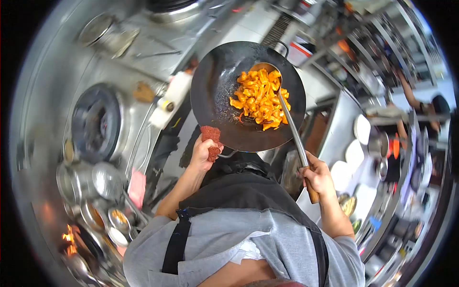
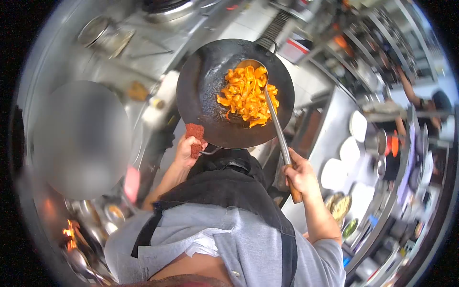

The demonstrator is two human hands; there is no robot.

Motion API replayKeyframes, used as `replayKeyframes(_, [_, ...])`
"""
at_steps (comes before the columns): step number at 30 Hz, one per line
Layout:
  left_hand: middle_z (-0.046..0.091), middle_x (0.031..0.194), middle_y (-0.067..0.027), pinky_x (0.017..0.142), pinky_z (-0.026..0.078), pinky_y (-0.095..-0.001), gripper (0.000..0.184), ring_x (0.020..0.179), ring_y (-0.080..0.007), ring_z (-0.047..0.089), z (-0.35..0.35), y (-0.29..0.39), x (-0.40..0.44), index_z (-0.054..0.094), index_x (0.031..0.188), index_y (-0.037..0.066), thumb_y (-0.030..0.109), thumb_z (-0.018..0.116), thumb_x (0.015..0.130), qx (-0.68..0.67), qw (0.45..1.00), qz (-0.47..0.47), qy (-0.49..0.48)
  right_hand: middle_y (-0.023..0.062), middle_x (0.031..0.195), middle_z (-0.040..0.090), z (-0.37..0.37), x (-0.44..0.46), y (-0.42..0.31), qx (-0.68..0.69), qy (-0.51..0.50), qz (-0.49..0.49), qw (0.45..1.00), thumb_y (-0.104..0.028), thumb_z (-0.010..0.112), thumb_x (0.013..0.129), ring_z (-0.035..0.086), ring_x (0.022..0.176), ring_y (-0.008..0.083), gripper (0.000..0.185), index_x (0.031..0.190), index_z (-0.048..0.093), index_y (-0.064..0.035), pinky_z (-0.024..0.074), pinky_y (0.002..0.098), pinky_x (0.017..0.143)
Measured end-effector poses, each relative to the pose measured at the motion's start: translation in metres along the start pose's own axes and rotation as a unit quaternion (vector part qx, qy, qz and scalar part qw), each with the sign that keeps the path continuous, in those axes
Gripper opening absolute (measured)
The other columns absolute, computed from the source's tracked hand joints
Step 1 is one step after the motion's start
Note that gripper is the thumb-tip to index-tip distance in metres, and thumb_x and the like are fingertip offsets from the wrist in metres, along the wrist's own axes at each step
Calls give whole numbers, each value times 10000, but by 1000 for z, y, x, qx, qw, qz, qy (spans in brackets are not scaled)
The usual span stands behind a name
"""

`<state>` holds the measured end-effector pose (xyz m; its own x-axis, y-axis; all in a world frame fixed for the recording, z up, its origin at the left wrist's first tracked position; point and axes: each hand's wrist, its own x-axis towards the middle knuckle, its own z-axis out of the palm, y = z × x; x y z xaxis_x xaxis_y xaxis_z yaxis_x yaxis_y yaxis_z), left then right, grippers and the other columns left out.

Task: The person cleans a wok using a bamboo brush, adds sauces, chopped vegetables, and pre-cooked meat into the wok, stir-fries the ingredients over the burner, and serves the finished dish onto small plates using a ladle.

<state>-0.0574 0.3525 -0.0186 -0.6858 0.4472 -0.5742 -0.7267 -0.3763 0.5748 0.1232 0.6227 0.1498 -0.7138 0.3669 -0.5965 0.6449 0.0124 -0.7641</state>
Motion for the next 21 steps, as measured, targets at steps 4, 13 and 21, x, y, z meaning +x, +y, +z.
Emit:
replayKeyframes(4, [543,789,-108,412,434,-276,397,582,-213,582,17,18,28,474,1049,24,27,501,653,30,996,-56,-64,87,841,637,23,-23,19,105,125,-17,987,-11,550,767,512,468,107,578,1330,436,49,429,230,429])
replayKeyframes(13, [546,790,-111,404,425,-295,381,571,-217,580,47,57,79,463,1048,32,6,500,670,142,961,-146,-186,46,706,571,76,-32,25,292,280,-38,914,-36,573,784,515,450,119,516,1270,450,87,423,241,390])
replayKeyframes(21, [544,790,-84,403,419,-282,393,593,-210,591,114,17,86,479,1059,51,16,500,669,179,945,-177,-207,90,741,569,21,-52,57,475,320,-62,817,-72,576,757,492,426,131,534,1249,445,89,385,240,319])
